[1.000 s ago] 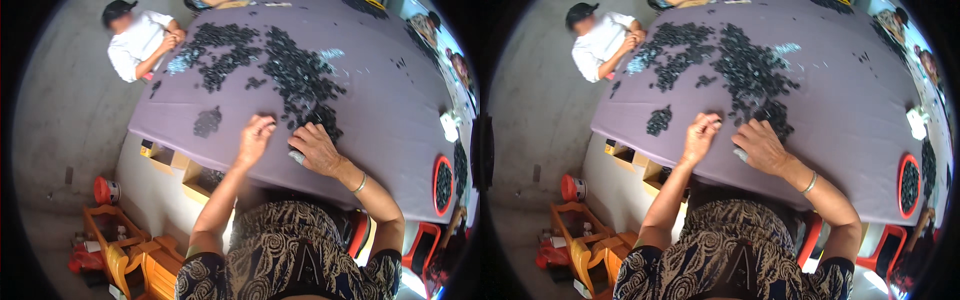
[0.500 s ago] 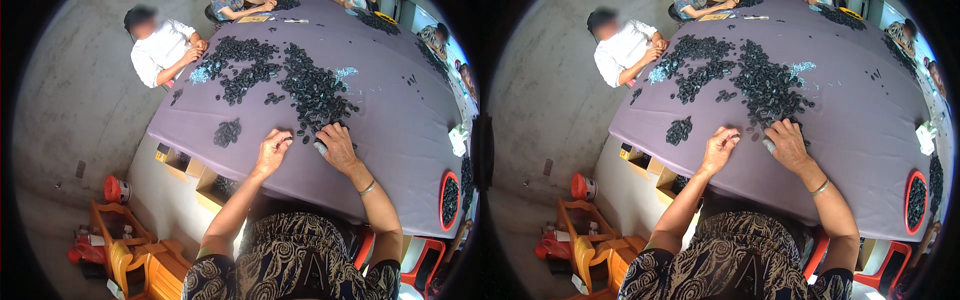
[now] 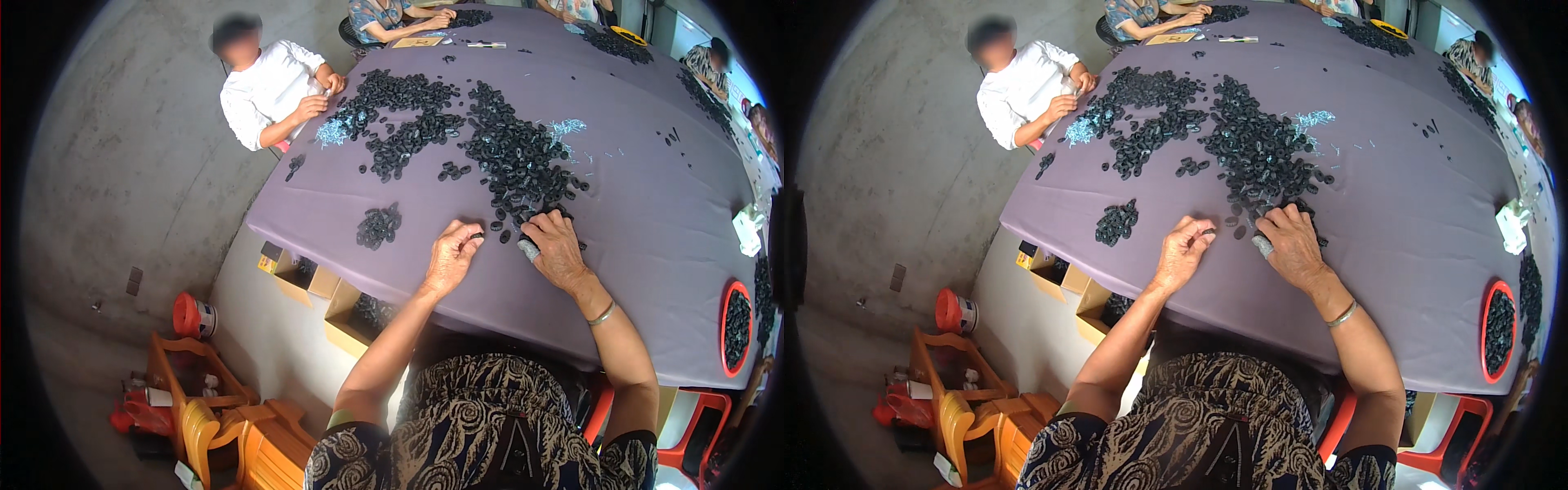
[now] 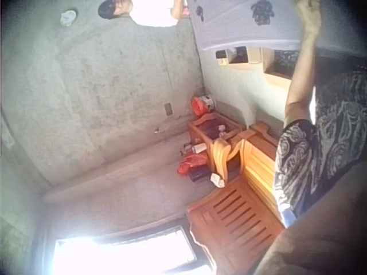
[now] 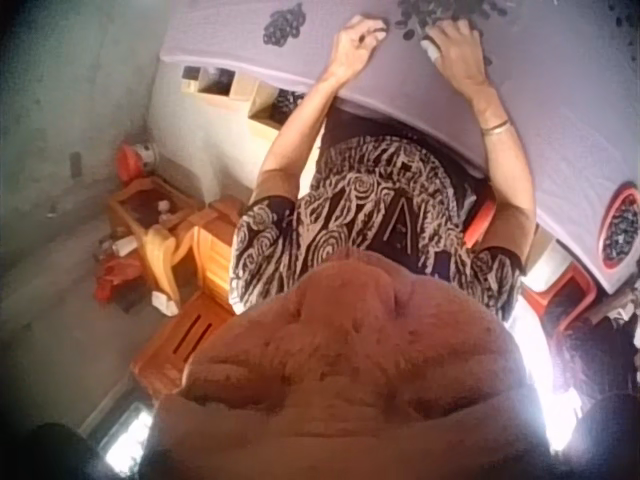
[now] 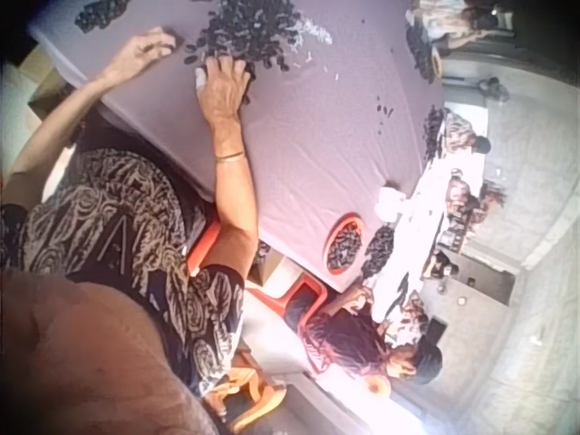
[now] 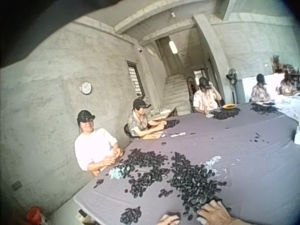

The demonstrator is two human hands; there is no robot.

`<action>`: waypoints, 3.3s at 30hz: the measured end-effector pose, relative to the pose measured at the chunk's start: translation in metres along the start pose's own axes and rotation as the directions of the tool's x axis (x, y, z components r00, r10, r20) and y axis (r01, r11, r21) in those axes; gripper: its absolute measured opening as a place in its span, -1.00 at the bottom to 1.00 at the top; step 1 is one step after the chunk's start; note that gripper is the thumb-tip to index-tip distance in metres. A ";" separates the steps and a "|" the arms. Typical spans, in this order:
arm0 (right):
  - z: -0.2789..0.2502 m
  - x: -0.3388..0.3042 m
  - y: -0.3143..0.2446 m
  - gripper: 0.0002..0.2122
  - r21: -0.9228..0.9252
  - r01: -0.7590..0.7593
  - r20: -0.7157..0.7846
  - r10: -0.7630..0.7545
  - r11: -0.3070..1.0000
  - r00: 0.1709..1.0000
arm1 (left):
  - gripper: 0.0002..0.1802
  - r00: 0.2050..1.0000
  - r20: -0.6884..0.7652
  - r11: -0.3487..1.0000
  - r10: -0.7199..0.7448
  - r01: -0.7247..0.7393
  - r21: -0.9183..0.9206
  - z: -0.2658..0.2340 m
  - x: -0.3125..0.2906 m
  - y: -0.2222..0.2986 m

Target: Sorting and inspecting a large quantity of black buttons on a table.

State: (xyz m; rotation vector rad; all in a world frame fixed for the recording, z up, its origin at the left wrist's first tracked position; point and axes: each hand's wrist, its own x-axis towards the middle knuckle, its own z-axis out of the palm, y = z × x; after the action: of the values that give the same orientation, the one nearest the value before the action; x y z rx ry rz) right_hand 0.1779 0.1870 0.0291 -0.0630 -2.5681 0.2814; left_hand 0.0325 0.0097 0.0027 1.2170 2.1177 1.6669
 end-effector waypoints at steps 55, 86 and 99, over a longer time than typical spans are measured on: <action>0.012 0.004 -0.021 -0.61 0.035 0.153 0.044 -0.154 0.988 0.987 | -0.88 1.000 -0.021 0.998 -0.022 0.021 -0.060 0.003 0.005 -0.007; -0.018 -0.011 0.039 -0.60 0.040 -0.148 -0.088 0.151 0.988 0.985 | -0.83 0.999 0.033 0.998 -0.031 0.029 0.055 0.000 0.001 0.001; -0.026 -0.010 0.046 -0.76 0.133 -0.124 -0.018 0.127 0.983 0.992 | -0.83 0.998 0.041 0.999 -0.051 0.050 0.014 0.000 0.003 -0.005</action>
State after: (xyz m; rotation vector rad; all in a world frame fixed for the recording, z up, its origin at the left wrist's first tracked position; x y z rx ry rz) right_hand 0.1997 0.2357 0.0354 -0.1786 -2.5170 0.4944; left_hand 0.0279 0.0115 -0.0003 1.1808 2.1203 1.5961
